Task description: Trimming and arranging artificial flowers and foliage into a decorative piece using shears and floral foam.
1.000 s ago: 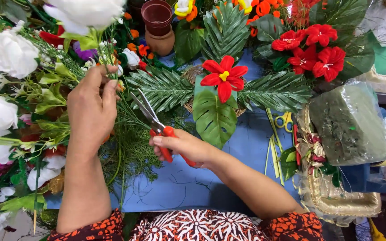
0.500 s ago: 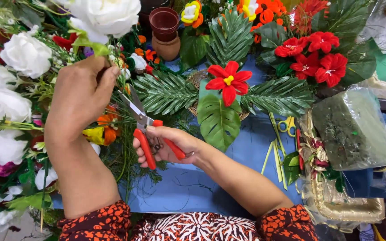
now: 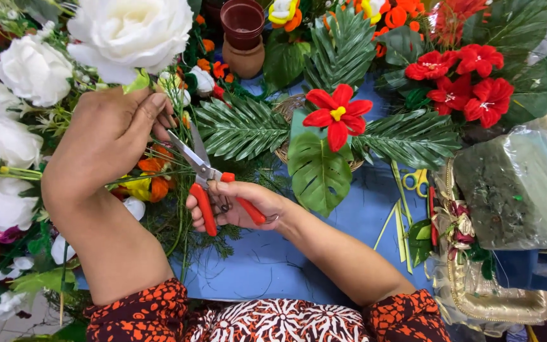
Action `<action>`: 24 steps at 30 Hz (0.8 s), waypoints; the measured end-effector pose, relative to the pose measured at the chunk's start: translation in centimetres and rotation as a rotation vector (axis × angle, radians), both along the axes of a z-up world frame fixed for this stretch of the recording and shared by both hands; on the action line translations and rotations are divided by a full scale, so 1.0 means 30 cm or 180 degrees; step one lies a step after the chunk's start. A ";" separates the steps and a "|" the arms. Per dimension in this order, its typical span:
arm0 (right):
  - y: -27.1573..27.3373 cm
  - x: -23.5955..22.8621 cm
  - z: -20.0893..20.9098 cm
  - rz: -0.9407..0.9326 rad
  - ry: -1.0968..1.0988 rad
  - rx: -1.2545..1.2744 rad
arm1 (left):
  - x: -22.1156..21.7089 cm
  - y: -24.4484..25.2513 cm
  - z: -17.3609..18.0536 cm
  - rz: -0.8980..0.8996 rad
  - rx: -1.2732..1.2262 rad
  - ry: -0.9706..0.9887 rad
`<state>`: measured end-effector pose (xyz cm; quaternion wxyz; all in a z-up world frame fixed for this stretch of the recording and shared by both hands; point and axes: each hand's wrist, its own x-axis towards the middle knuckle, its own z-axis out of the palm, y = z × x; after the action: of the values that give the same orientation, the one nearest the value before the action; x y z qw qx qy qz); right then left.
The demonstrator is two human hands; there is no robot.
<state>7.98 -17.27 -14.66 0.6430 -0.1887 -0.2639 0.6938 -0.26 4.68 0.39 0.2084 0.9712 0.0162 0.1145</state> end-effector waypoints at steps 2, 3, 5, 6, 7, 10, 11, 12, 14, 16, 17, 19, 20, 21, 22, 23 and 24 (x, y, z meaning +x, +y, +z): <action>-0.002 -0.004 -0.006 -0.0054 -0.0011 0.0031 | -0.005 -0.003 0.007 0.0022 -0.0056 -0.0017; -0.003 -0.002 -0.007 -0.0126 -0.0042 0.0071 | -0.004 -0.005 0.012 0.0027 -0.0102 -0.0053; -0.002 -0.001 -0.014 -0.0069 -0.0052 -0.0005 | -0.008 0.003 0.003 -0.0052 -0.0088 -0.0067; -0.003 -0.001 -0.017 -0.0019 -0.0060 -0.0079 | -0.009 0.005 -0.001 -0.0139 -0.0071 -0.0078; 0.000 -0.001 -0.023 -0.0016 -0.0064 -0.0075 | -0.011 0.003 -0.005 -0.0136 -0.0067 -0.0082; 0.003 -0.005 -0.034 -0.0034 0.0081 -0.0029 | -0.010 -0.005 -0.013 -0.0353 -0.0013 -0.0304; 0.002 -0.008 -0.030 -0.0055 0.0119 -0.0049 | -0.005 -0.006 -0.013 -0.0417 -0.0020 -0.0299; 0.001 -0.011 -0.026 -0.0075 0.0157 -0.0069 | -0.001 -0.009 -0.012 -0.0482 -0.0026 -0.0294; -0.001 -0.015 -0.024 -0.0084 0.0133 -0.0055 | 0.013 -0.003 -0.024 -0.0477 -0.0048 -0.0255; 0.000 -0.013 -0.023 -0.0093 0.0096 -0.0040 | 0.026 -0.002 -0.031 -0.0474 -0.0067 -0.0230; 0.003 -0.012 -0.023 -0.0089 0.0093 -0.0114 | 0.027 -0.003 -0.033 -0.0465 -0.0030 -0.0209; 0.006 -0.013 -0.027 -0.0074 0.0085 -0.0185 | 0.031 -0.006 -0.042 -0.0444 0.0010 -0.0192; 0.006 -0.013 -0.031 -0.0144 0.0072 -0.0080 | 0.035 -0.007 -0.051 -0.0424 0.0124 -0.0157; 0.004 -0.012 -0.034 -0.0220 0.0062 0.0023 | 0.041 -0.009 -0.060 -0.0408 0.0235 -0.0120; 0.006 -0.016 -0.041 -0.0213 0.0059 0.0024 | 0.043 -0.013 -0.059 -0.0401 0.0236 -0.0122; 0.008 -0.018 -0.046 -0.0285 0.0089 0.0004 | 0.047 -0.017 -0.058 -0.0273 0.0174 0.0027; 0.009 -0.020 -0.052 -0.0356 0.0118 -0.0015 | 0.051 -0.021 -0.058 -0.0144 0.0112 0.0175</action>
<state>7.38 -17.01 -16.23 0.6851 -0.1918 -0.2393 0.6608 1.26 4.04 -1.35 0.1934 0.9776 -0.0020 0.0833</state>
